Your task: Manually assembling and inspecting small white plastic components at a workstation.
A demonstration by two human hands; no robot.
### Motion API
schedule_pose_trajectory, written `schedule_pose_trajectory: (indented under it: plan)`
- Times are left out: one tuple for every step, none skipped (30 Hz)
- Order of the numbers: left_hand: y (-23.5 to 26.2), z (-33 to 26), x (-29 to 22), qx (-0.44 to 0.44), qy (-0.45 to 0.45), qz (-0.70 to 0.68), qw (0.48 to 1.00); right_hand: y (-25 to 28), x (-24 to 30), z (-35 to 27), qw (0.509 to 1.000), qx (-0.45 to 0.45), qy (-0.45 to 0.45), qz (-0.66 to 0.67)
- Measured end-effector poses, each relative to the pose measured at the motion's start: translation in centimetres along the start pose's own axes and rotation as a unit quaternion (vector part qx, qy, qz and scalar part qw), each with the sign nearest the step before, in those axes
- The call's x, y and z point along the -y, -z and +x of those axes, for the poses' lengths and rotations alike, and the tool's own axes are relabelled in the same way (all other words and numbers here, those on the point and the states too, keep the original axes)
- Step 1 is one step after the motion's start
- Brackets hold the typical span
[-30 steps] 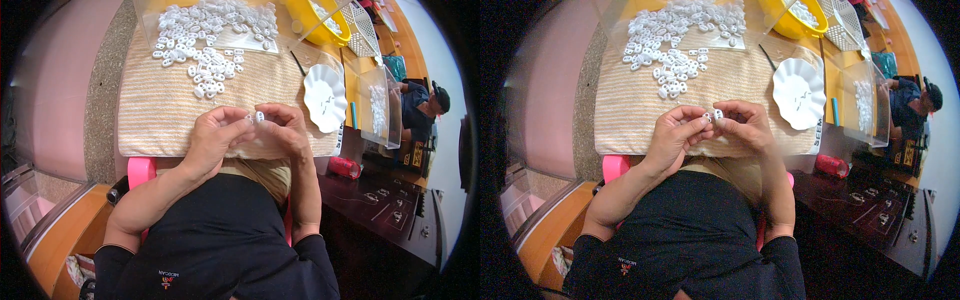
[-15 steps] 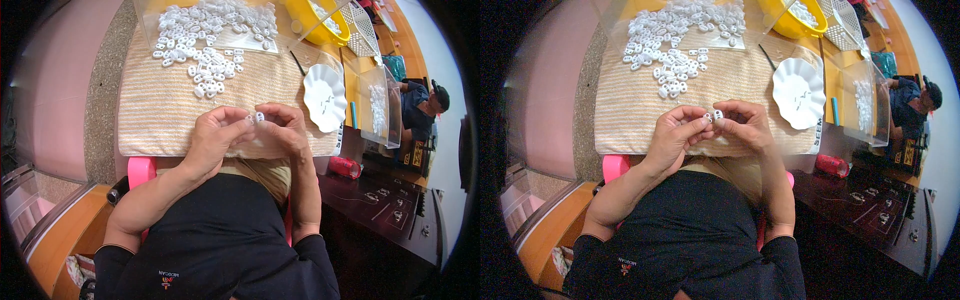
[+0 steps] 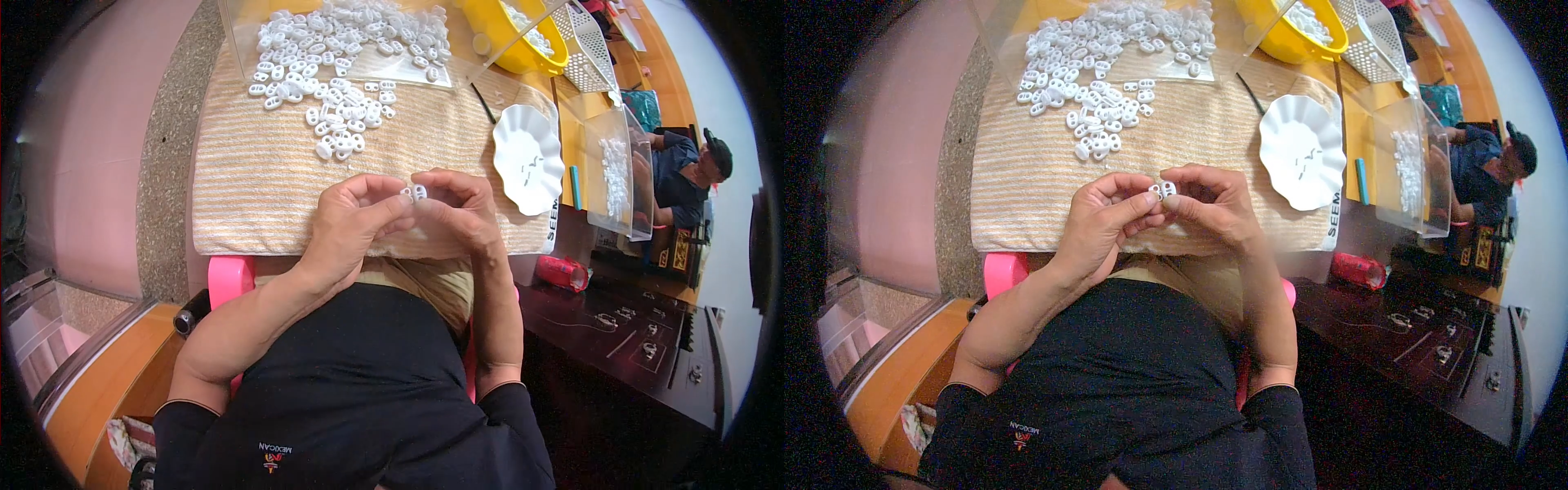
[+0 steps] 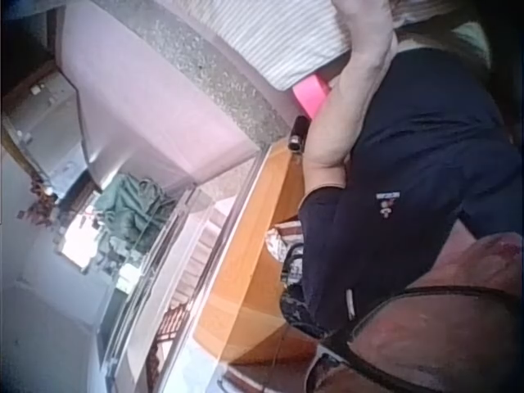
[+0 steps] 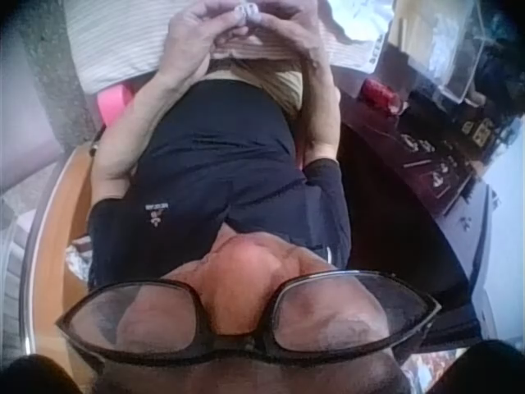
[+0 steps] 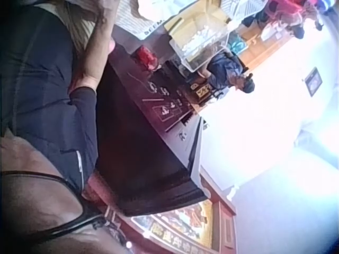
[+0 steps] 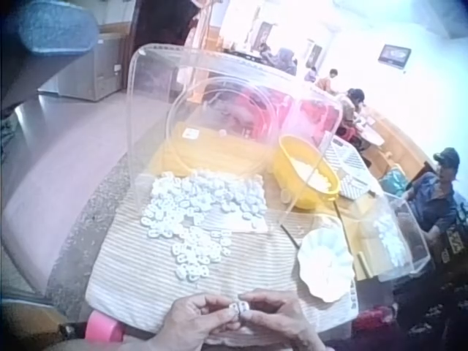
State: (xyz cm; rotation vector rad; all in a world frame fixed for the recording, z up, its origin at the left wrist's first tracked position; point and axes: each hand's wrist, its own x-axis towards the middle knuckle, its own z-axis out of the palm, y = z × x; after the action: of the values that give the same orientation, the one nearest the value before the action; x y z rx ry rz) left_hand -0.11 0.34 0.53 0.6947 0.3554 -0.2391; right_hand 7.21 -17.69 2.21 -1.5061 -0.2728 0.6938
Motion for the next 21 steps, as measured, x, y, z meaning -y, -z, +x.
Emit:
schedule_pose_trajectory:
  plan:
    - [-0.01, 0.01, 0.03, -0.002, 0.001, 0.0, 1.0, 0.01, -0.01, -0.02, 1.0, 0.0, 0.0, 0.0]
    - [-0.04, 0.0, 0.04, -0.003, 0.001, 0.0, 1.0, 0.03, -0.05, -0.04, 1.0, 0.001, 0.004, 0.0]
    - [-0.04, 0.0, 0.04, -0.003, 0.001, 0.0, 1.0, 0.05, -0.1, -0.04, 1.0, 0.002, 0.008, 0.001]
    - [-0.04, 0.0, 0.03, -0.003, 0.002, 0.001, 1.0, 0.06, -0.11, -0.03, 1.0, 0.002, 0.008, 0.001]
    - [-0.04, 0.0, 0.03, -0.003, 0.004, 0.002, 1.0, 0.07, -0.12, -0.02, 1.0, 0.0, 0.008, -0.006]
    - [-0.03, -0.01, 0.03, -0.003, 0.003, 0.001, 1.0, 0.08, -0.13, 0.01, 1.0, -0.001, 0.007, -0.014]
    - [-0.02, -0.01, 0.02, -0.003, 0.002, 0.005, 1.0, 0.09, -0.14, 0.03, 1.0, -0.001, 0.007, -0.014]
    - [-0.03, -0.02, 0.02, -0.003, 0.001, 0.008, 1.0, 0.1, -0.14, 0.04, 1.0, 0.005, 0.009, -0.009]
    - [-0.05, -0.02, -0.01, -0.002, 0.001, 0.008, 1.0, 0.11, -0.15, 0.05, 1.0, 0.011, 0.01, -0.003]
    - [-0.1, -0.05, -0.06, -0.002, 0.004, 0.008, 1.0, 0.12, -0.15, 0.06, 1.0, 0.011, 0.01, -0.004]
    - [-0.14, -0.07, -0.11, -0.001, 0.007, 0.009, 1.0, 0.11, -0.13, 0.07, 1.0, 0.011, 0.009, -0.002]
    - [-0.19, -0.09, -0.16, 0.0, 0.007, 0.008, 1.0, 0.11, -0.09, 0.05, 1.0, 0.012, 0.008, -0.001]
    - [-0.23, -0.11, -0.21, 0.0, 0.011, 0.008, 1.0, 0.11, -0.05, 0.01, 1.0, 0.011, 0.008, -0.002]
    - [-0.25, -0.12, -0.24, 0.0, 0.014, 0.007, 1.0, 0.11, -0.02, -0.04, 1.0, 0.011, 0.006, 0.003]
    - [-0.23, -0.12, -0.24, 0.0, 0.014, 0.006, 1.0, 0.08, -0.01, -0.03, 1.0, 0.012, 0.005, 0.008]
    - [-0.21, -0.1, -0.24, -0.001, 0.016, 0.007, 1.0, 0.02, 0.0, -0.03, 1.0, 0.012, 0.005, 0.007]
    - [-0.19, -0.09, -0.23, -0.003, 0.019, 0.007, 1.0, -0.06, -0.01, -0.02, 1.0, 0.011, 0.003, 0.02]
    - [-0.2, -0.09, -0.21, -0.002, 0.019, 0.007, 1.0, -0.1, 0.03, -0.05, 0.999, 0.009, 0.002, 0.033]
    - [-0.2, -0.09, -0.18, -0.004, 0.021, 0.003, 1.0, -0.12, 0.08, -0.05, 0.999, 0.008, 0.002, 0.032]
    - [-0.2, -0.09, -0.17, -0.005, 0.023, -0.001, 1.0, -0.13, 0.13, -0.06, 0.999, 0.009, 0.005, 0.035]
    - [-0.19, -0.08, -0.17, -0.005, 0.023, -0.001, 1.0, -0.14, 0.14, -0.07, 0.999, 0.01, 0.007, 0.038]
